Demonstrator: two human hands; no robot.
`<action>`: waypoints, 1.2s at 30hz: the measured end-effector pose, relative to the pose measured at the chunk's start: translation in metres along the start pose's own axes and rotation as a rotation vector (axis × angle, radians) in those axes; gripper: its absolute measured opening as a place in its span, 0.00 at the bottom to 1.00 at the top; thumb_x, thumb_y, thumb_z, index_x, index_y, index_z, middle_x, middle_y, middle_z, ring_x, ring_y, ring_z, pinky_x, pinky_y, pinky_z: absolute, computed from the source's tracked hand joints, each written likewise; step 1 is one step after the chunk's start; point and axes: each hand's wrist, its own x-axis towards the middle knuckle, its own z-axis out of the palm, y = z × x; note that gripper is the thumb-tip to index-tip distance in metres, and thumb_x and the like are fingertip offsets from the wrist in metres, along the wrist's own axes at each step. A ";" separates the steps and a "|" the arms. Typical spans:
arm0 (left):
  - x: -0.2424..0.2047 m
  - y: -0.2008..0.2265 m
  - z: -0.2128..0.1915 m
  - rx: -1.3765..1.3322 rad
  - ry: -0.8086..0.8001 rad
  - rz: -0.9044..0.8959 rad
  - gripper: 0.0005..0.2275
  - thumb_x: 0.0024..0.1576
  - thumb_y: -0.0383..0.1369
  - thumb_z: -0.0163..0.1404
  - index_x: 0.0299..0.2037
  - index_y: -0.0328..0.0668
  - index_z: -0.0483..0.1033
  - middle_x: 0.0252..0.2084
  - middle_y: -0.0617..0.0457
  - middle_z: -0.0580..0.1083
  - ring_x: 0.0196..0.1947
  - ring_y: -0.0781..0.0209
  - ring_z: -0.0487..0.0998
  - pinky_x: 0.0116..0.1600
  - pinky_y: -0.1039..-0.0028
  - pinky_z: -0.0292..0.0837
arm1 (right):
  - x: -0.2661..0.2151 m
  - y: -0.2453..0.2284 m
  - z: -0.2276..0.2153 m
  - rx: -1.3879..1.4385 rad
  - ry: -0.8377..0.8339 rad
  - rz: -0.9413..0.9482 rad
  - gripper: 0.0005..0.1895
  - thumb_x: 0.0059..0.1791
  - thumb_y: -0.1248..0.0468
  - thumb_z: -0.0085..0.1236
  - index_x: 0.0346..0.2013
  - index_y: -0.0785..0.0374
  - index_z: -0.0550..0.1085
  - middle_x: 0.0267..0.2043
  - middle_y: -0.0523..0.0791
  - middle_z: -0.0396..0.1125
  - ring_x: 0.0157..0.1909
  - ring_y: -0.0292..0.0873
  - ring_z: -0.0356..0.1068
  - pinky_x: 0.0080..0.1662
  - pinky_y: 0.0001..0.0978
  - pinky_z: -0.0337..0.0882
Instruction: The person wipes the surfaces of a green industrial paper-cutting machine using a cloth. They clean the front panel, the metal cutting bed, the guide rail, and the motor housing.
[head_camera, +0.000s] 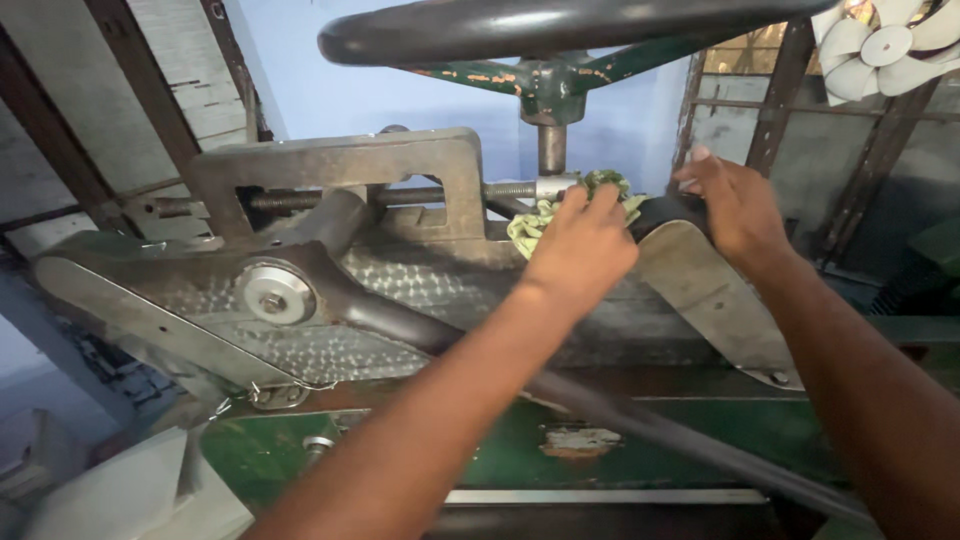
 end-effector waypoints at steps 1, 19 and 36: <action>-0.002 -0.004 -0.002 -0.005 0.014 0.006 0.05 0.49 0.31 0.55 0.31 0.44 0.85 0.39 0.52 0.79 0.55 0.53 0.70 0.56 0.61 0.63 | 0.001 0.000 0.000 0.002 0.002 0.008 0.35 0.60 0.41 0.38 0.43 0.70 0.79 0.39 0.52 0.75 0.44 0.44 0.73 0.50 0.36 0.69; -0.041 -0.115 -0.077 0.084 -0.260 0.452 0.05 0.49 0.31 0.55 0.31 0.54 0.84 0.45 0.62 0.76 0.57 0.58 0.70 0.59 0.65 0.63 | -0.002 0.001 0.002 0.033 -0.009 0.028 0.36 0.61 0.38 0.40 0.42 0.70 0.79 0.39 0.52 0.73 0.45 0.44 0.70 0.52 0.36 0.67; -0.022 -0.177 -0.080 -0.194 -0.102 0.048 0.30 0.50 0.37 0.57 0.67 0.45 0.72 0.53 0.48 0.73 0.53 0.43 0.71 0.55 0.55 0.67 | -0.007 -0.012 0.000 -0.062 -0.003 0.044 0.36 0.62 0.40 0.41 0.41 0.71 0.80 0.37 0.54 0.74 0.43 0.46 0.72 0.51 0.38 0.69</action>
